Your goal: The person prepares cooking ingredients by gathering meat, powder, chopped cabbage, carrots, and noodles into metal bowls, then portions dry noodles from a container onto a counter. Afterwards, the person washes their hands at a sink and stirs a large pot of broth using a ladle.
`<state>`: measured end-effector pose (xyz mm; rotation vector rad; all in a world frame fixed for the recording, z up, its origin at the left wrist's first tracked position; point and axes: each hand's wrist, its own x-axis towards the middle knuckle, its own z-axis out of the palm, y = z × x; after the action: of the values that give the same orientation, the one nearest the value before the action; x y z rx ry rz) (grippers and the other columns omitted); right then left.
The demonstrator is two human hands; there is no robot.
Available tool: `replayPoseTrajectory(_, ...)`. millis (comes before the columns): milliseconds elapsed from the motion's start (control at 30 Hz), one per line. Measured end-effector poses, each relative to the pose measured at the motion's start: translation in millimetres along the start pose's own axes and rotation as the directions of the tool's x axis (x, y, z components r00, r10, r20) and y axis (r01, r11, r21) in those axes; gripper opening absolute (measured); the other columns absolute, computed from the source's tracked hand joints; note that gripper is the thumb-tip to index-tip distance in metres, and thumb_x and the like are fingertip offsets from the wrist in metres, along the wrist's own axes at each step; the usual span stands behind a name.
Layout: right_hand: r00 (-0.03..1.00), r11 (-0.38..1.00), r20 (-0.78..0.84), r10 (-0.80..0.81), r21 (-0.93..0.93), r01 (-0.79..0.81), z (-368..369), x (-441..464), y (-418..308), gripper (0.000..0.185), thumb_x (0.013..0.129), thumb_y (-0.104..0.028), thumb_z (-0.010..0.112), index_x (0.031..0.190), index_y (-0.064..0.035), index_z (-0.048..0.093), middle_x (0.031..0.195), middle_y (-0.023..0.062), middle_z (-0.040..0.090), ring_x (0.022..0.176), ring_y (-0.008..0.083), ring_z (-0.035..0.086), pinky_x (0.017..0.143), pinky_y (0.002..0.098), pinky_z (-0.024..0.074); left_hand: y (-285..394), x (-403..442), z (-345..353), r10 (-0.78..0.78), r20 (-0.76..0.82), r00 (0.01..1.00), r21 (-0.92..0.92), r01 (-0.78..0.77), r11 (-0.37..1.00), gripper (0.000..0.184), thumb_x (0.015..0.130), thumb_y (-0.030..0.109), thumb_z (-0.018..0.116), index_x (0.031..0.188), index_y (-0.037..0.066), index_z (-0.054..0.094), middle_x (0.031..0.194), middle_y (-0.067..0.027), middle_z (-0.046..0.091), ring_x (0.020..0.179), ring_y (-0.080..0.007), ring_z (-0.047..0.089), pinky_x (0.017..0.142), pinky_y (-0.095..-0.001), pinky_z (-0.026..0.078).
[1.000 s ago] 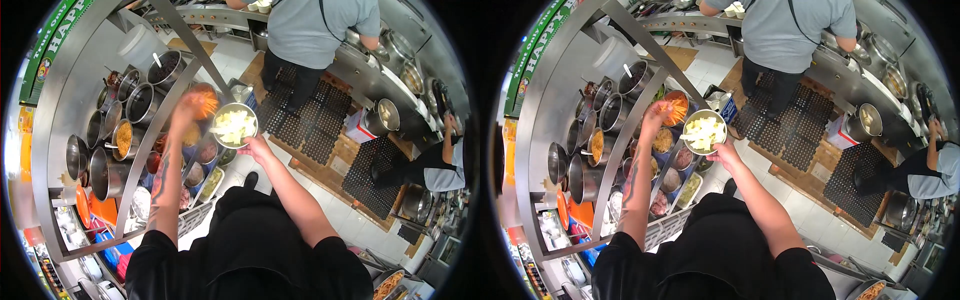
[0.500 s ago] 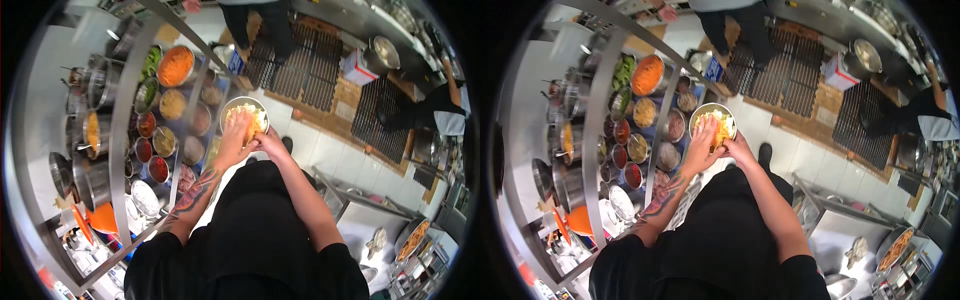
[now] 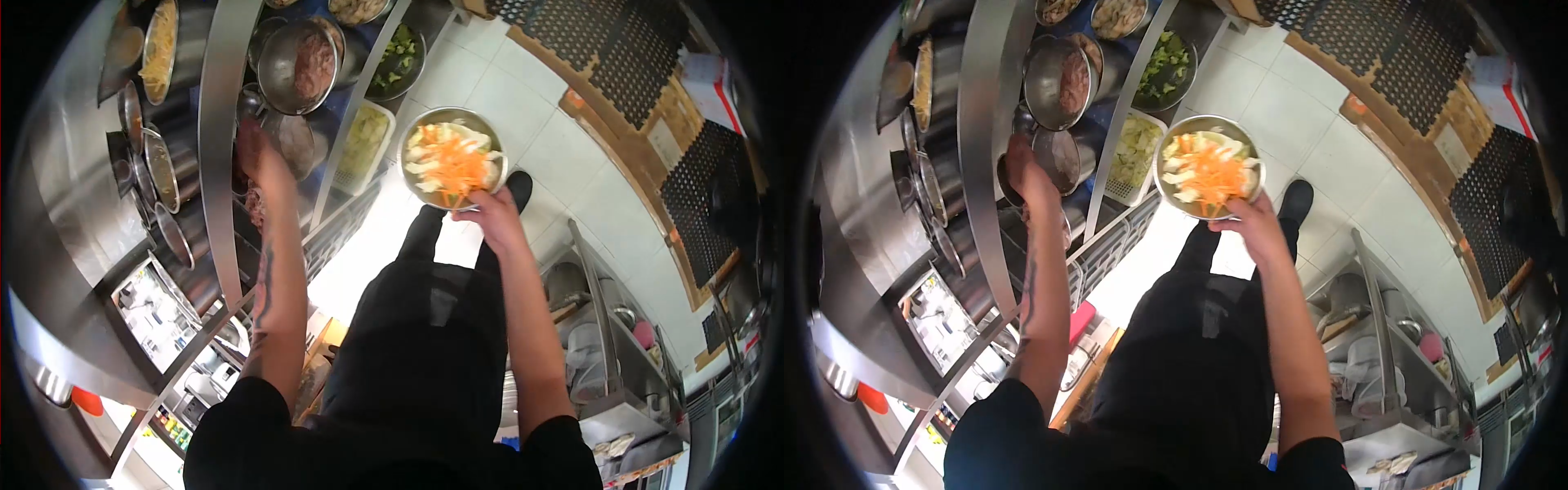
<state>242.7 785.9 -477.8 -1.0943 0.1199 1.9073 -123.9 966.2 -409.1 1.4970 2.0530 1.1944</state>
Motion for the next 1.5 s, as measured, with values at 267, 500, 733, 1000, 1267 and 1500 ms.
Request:
replayPoseTrajectory(267,0.996,0.980,-0.088,0.033,-0.192,-0.049,-52,-9,-18,0.047,0.096,-0.005,0.058,0.139,0.0046,0.045,0.121,0.0187,0.068,0.090,0.0288,0.074,0.070,0.0404,0.0655,-197,180,-6,-0.248,0.307,0.919,0.379,0.121,0.918,0.040,0.101,0.024,0.063,0.132,-0.002,0.062,0.124,-0.0167,0.066,0.107,-0.0242,0.063,0.093,-0.0367,0.051)
replayPoseTrajectory(500,0.991,0.968,-0.092,0.098,-0.221,-0.116,-40,-3,-8,0.043,0.097,-0.005,0.058,0.138,0.0021,0.047,0.121,0.0175,0.068,0.091,0.0271,0.074,0.069,0.0402,0.0647,-198,189,7,-0.108,0.468,0.877,0.709,-0.299,0.639,0.037,0.102,0.023,0.062,0.130,-0.001,0.062,0.122,-0.0148,0.067,0.107,-0.0227,0.064,0.093,-0.0355,0.052)
replayPoseTrajectory(733,0.995,0.971,0.008,0.104,-0.218,-0.100,-12,16,6,0.046,0.095,-0.004,0.061,0.139,0.0020,0.047,0.123,0.0164,0.067,0.095,0.0270,0.073,0.070,0.0400,0.0654,-187,185,5,-0.085,0.479,0.874,0.716,-0.333,0.614,0.036,0.103,0.022,0.060,0.131,-0.001,0.062,0.121,-0.0140,0.067,0.108,-0.0226,0.064,0.094,-0.0355,0.051)
replayPoseTrajectory(1000,0.998,0.945,-0.008,0.070,-0.320,-0.069,5,27,3,0.042,0.098,-0.005,0.056,0.138,0.0040,0.045,0.124,0.0191,0.067,0.095,0.0308,0.073,0.074,0.0448,0.0632,-180,185,-2,-0.068,0.495,0.866,0.717,-0.363,0.595,0.034,0.105,0.020,0.057,0.131,-0.001,0.061,0.120,-0.0132,0.068,0.109,-0.0225,0.064,0.095,-0.0354,0.051)
replayPoseTrajectory(1267,0.999,0.964,0.014,0.051,-0.263,-0.046,25,34,1,0.047,0.095,-0.005,0.061,0.138,0.0030,0.046,0.124,0.0180,0.066,0.093,0.0283,0.073,0.072,0.0405,0.0660,-116,147,-59,-0.022,0.498,0.867,0.768,-0.429,0.475,0.033,0.106,0.019,0.054,0.132,-0.002,0.061,0.119,-0.0123,0.069,0.109,-0.0224,0.063,0.096,-0.0354,0.050)
replayPoseTrajectory(1500,0.998,0.984,0.022,0.052,-0.171,-0.047,82,46,26,0.057,0.092,-0.002,0.062,0.146,0.0006,0.042,0.128,0.0159,0.064,0.100,0.0277,0.071,0.073,0.0397,0.0665,34,-45,-19,-0.436,0.520,0.734,-0.469,0.672,0.573,0.026,0.107,0.012,0.054,0.130,0.001,0.059,0.129,-0.0172,0.066,0.113,-0.0242,0.066,0.094,-0.0333,0.056)
